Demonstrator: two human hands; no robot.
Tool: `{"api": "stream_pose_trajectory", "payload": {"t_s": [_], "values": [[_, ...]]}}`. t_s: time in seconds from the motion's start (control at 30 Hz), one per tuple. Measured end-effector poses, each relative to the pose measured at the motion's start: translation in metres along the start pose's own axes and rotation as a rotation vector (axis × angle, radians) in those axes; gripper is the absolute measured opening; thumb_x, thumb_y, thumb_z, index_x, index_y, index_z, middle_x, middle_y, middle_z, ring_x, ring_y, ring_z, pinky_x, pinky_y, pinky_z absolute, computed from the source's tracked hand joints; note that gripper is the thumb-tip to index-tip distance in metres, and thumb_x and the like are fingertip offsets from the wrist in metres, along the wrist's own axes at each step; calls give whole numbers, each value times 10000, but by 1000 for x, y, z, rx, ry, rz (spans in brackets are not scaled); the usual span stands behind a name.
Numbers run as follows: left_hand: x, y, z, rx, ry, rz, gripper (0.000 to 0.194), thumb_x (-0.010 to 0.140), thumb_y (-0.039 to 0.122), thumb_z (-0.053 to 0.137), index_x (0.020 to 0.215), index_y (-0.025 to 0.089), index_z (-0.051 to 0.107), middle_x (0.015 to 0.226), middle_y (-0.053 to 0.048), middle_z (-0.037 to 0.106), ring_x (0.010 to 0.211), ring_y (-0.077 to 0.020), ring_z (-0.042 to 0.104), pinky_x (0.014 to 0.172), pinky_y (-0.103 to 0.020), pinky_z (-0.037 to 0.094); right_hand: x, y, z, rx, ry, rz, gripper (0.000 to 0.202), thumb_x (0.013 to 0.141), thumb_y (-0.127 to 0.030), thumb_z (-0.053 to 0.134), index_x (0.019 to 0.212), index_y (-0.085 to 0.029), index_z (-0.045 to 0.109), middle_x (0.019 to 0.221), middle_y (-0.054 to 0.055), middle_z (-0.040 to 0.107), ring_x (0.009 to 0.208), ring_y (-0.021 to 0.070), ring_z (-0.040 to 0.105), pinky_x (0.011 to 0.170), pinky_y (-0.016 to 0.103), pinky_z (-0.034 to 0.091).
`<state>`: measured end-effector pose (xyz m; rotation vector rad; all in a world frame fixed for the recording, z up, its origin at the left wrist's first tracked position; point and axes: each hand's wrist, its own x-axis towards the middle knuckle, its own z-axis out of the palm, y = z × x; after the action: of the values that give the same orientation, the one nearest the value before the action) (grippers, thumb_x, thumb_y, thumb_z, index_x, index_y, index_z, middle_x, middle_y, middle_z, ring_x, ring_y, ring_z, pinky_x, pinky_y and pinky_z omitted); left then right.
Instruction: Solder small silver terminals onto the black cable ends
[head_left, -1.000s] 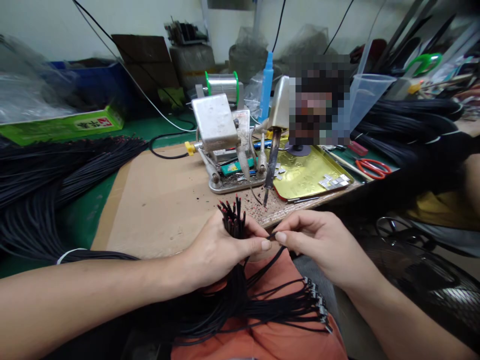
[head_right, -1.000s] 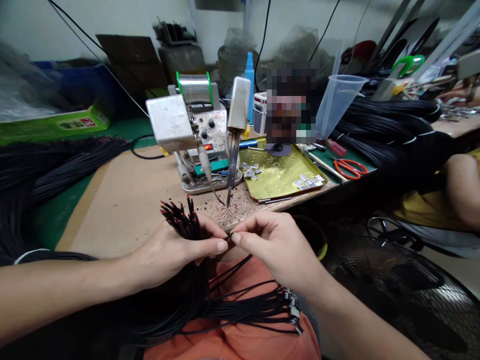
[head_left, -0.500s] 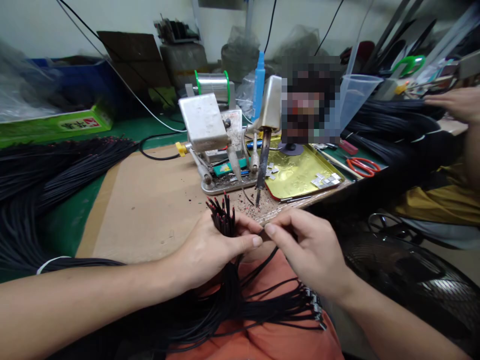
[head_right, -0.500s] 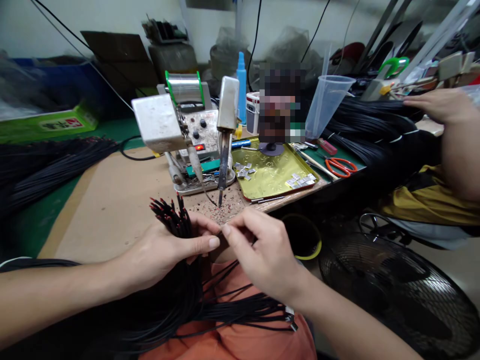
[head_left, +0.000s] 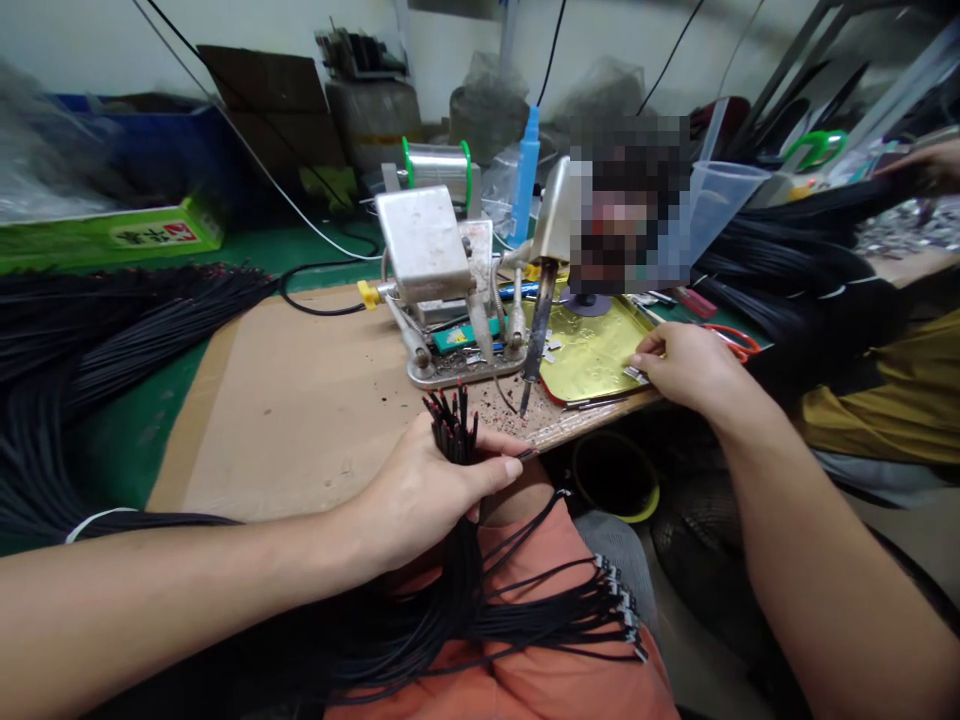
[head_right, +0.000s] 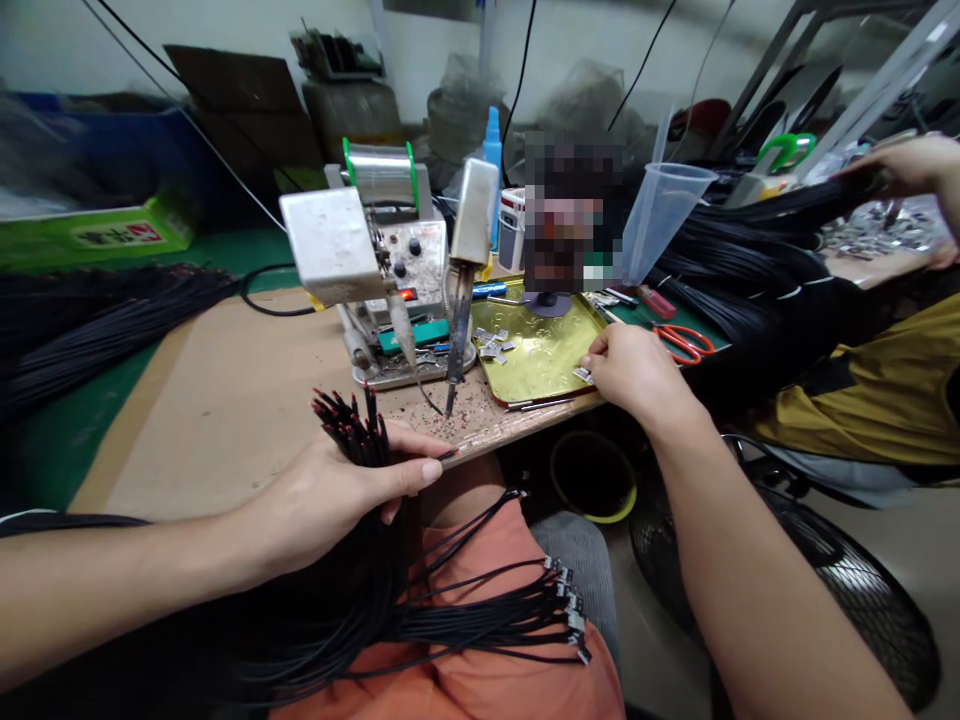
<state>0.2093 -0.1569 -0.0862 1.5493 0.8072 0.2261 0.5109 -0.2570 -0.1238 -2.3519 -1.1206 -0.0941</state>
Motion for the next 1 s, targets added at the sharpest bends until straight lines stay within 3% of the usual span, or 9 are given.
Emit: {"api": "stream_pose_trajectory", "payload": {"t_s": [0.17,0.33,0.43,0.53,0.63,0.8,1.0], "values": [[7,-6,-3,-25,15,12,215,741,222,770,913,95,788,549,21,598,426,-63,450,428,-192,340,0,1,6,34,83,-8,194,761,-158,745,617,-211,626,579,10,535,556,143,454,565,294,303],[14,-12,-7,-49,-7,63,216,767,238,754,933,104,784,500,32,557,406,-60,450,425,-182,325,-36,-28,0,236,288,-82,70,916,-172,577,916,-242,568,858,64,645,776,205,579,743,352,397],[18,-13,-8,-82,4,57,207,751,233,763,912,105,786,520,26,568,399,-59,467,397,-175,311,-69,-57,2,426,200,-115,30,987,-256,510,1010,-243,525,818,31,648,642,165,595,627,317,445],[20,-13,-7,-119,17,44,178,729,214,774,864,98,780,543,17,595,389,-54,471,372,-167,309,-91,-81,12,653,-81,-140,32,949,-233,582,919,-228,575,750,-3,609,604,134,571,561,275,452],[22,-13,-6,-163,20,57,141,713,191,779,823,104,769,567,14,623,385,-49,473,371,-164,344,-99,-95,23,939,-281,-40,19,894,-201,664,883,-201,648,781,6,660,651,125,637,605,249,524],[23,-12,-6,-213,2,60,123,718,184,791,797,94,762,600,-3,661,391,-43,485,363,-151,362,-101,-105,34,1235,-292,141,154,829,-208,767,952,-178,679,838,32,738,749,162,745,745,275,619],[23,-13,-6,-168,-12,80,178,752,222,774,866,86,769,758,-80,747,415,-48,504,377,-158,376,-104,-108,43,1355,-254,182,237,779,-210,827,920,-171,639,795,14,727,702,161,758,704,259,644]]}}
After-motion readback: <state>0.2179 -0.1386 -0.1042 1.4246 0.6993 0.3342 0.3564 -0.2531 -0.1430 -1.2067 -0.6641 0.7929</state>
